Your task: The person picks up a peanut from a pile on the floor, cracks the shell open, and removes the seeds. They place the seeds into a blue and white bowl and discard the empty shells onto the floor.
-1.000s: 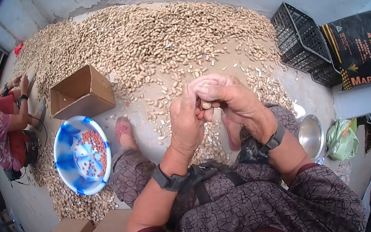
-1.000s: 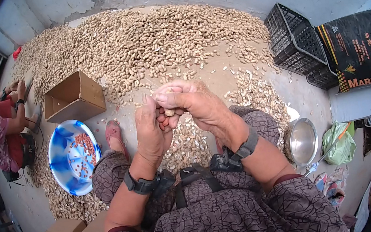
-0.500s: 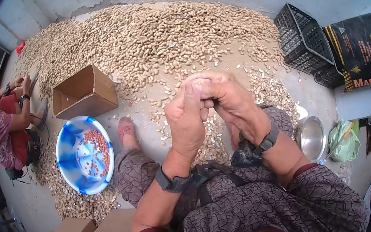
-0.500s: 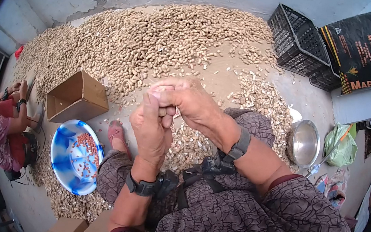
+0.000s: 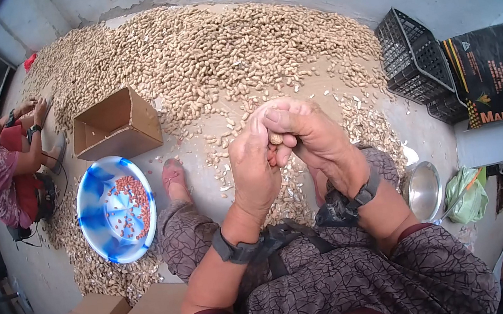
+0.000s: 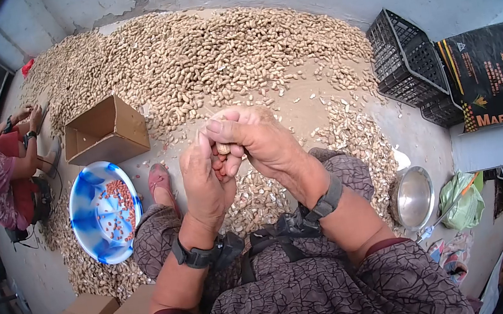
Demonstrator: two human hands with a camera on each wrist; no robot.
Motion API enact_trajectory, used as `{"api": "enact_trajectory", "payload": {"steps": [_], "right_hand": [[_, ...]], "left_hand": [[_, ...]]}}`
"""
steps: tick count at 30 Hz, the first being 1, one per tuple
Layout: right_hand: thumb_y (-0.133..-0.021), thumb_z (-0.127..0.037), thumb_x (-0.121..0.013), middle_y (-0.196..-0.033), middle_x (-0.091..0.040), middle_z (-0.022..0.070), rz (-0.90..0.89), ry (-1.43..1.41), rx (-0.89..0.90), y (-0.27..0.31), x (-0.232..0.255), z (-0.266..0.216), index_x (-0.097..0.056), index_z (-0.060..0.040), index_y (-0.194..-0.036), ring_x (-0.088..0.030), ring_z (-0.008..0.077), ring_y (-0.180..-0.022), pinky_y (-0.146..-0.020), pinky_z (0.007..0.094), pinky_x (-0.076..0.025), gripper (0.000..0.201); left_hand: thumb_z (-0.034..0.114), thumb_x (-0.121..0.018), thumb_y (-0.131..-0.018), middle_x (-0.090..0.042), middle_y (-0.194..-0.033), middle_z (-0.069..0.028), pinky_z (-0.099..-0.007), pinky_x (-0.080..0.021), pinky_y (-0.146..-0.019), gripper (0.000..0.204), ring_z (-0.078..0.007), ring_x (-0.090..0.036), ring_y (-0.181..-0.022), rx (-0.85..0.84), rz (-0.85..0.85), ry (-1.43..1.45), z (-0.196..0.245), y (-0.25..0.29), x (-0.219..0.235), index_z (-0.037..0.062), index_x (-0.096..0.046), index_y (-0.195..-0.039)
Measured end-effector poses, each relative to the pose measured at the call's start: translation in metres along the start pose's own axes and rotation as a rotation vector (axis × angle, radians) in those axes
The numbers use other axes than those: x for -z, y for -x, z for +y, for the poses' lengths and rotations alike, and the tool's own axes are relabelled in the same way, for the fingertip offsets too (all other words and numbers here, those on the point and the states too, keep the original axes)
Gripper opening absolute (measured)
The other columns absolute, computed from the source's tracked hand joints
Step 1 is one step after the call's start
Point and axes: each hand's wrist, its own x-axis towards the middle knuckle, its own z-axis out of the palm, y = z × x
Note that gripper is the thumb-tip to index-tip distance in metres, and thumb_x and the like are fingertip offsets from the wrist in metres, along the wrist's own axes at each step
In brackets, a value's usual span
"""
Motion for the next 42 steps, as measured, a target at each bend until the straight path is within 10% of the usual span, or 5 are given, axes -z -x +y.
{"api": "enact_trajectory", "payload": {"steps": [14, 21, 23, 29, 42], "right_hand": [[-0.082, -0.018, -0.055, -0.060, -0.051, 0.0014, 0.107, -0.021, 0.131, -0.011, -0.003, 0.006, -0.057, 0.0002, -0.073, -0.045, 0.0063, -0.048, -0.038, 0.0197, -0.040, 0.021], [-0.082, -0.028, -0.056, -0.062, -0.054, 0.0048, 0.046, -0.126, -0.035, -0.015, -0.002, 0.005, -0.056, -0.0009, -0.075, -0.050, 0.0097, -0.051, -0.042, 0.0204, -0.042, 0.028], [-0.086, -0.036, -0.045, -0.067, -0.056, 0.0080, 0.322, -0.282, 0.018, -0.018, -0.017, 0.006, -0.055, 0.0006, -0.082, -0.052, 0.0110, -0.053, -0.041, 0.0209, -0.041, 0.038], [-0.088, -0.034, -0.023, -0.072, -0.058, 0.0120, 0.136, -0.442, -0.119, -0.025, 0.021, 0.011, -0.053, 0.0051, -0.088, -0.052, 0.0133, -0.053, -0.042, 0.0208, -0.039, 0.049], [-0.082, -0.018, -0.036, -0.073, -0.057, 0.0096, 0.280, -0.304, -0.076, -0.013, 0.009, -0.008, -0.055, 0.0076, -0.088, -0.048, 0.0070, -0.051, -0.034, 0.0160, -0.030, 0.032]], "left_hand": [[0.024, -0.044, -0.091, -0.048, -0.062, 0.0003, -0.0151, -0.025, -0.042, 0.032, -0.0021, -0.035, -0.048, -0.125, 0.044, -0.172, -0.002, -0.006, -0.003, -0.0045, -0.056, -0.096], [0.023, -0.043, -0.090, -0.050, -0.068, -0.0043, -0.0146, -0.026, -0.042, 0.035, -0.0035, -0.035, -0.046, 0.072, 0.002, 0.085, 0.002, -0.012, 0.005, -0.0069, -0.049, -0.106], [0.022, -0.043, -0.090, -0.051, -0.070, -0.0053, -0.0142, -0.027, -0.042, 0.036, -0.0036, -0.035, -0.046, 0.070, -0.013, 0.078, 0.003, -0.011, 0.008, -0.0080, -0.046, -0.110], [0.014, -0.038, -0.089, -0.053, -0.072, -0.0074, -0.0139, -0.029, -0.043, 0.032, -0.0046, -0.039, -0.049, 0.133, -0.071, 0.250, 0.011, -0.012, 0.015, -0.0080, -0.043, -0.112], [0.014, -0.038, -0.090, -0.054, -0.074, -0.0066, -0.0128, -0.029, -0.041, 0.031, -0.0032, -0.037, -0.048, 0.152, -0.043, 0.253, 0.007, -0.010, 0.013, -0.0057, -0.044, -0.113]]}}
